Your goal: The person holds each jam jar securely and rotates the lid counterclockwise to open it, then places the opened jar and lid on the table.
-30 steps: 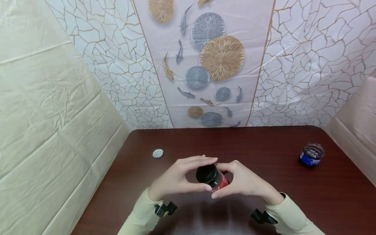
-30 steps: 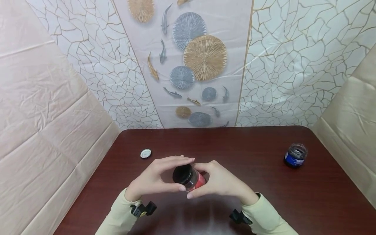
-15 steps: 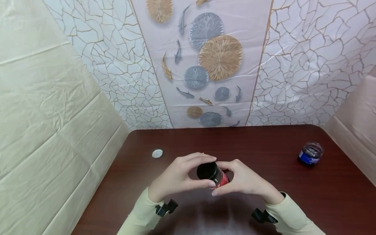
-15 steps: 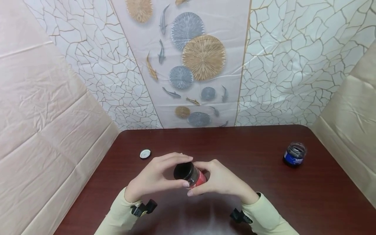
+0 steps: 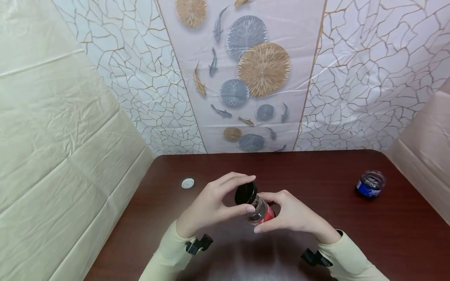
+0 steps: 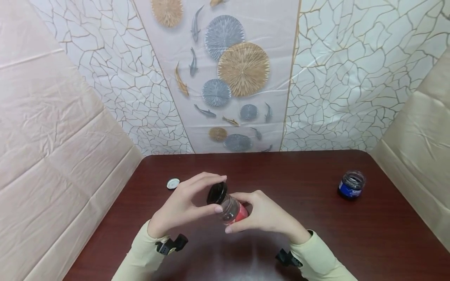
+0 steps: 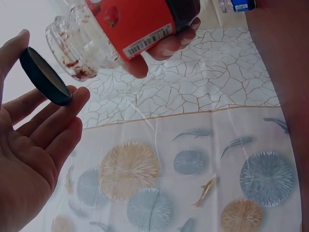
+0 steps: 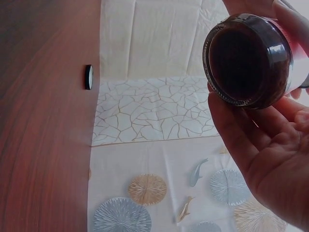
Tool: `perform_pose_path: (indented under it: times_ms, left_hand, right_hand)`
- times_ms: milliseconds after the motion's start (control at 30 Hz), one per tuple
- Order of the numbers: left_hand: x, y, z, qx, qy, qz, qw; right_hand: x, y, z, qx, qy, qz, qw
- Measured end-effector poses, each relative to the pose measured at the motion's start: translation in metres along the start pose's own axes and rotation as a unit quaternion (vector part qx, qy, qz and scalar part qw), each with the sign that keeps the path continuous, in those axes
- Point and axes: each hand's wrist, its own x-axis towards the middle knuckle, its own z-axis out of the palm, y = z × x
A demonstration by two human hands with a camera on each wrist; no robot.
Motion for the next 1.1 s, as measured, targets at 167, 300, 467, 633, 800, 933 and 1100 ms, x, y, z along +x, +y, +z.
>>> perform_pose_path:
  times_ms: [167,300,467,633,800,933,1100]
  left_hand:
    - [0.002,0.000,-0.005,0.005,0.020,-0.007,0.9998]
    - [0.003,-0.001,-0.008,0.005,0.034,-0.024,0.9991]
    - [0.004,-0.004,-0.014,0.002,0.049,-0.044,0.9978]
    - [0.005,-0.010,-0.019,0.003,0.066,-0.058,0.9961]
    - [0.003,-0.016,-0.024,0.009,0.090,-0.070,0.9934]
    - [0.003,-0.022,-0.027,0.008,0.107,-0.073,0.9916]
    - [0.001,-0.027,-0.031,0.002,0.122,-0.081,0.9892]
  right_hand:
    - [-0.001,0.001,-0.002,-0.001,0.002,0.006,1.0000]
    - [-0.001,0.001,-0.003,0.006,0.003,0.015,0.9999]
    - [-0.002,-0.001,-0.004,0.001,0.008,0.012,0.9999]
    - [-0.002,-0.004,-0.004,-0.008,0.012,0.010,0.9998]
    - [-0.002,-0.005,-0.006,-0.010,0.014,0.018,0.9997]
    - [-0.002,-0.004,-0.006,-0.013,0.016,0.019,0.9996]
    - [-0.002,-0.002,-0.007,-0.021,0.020,0.019,0.9994]
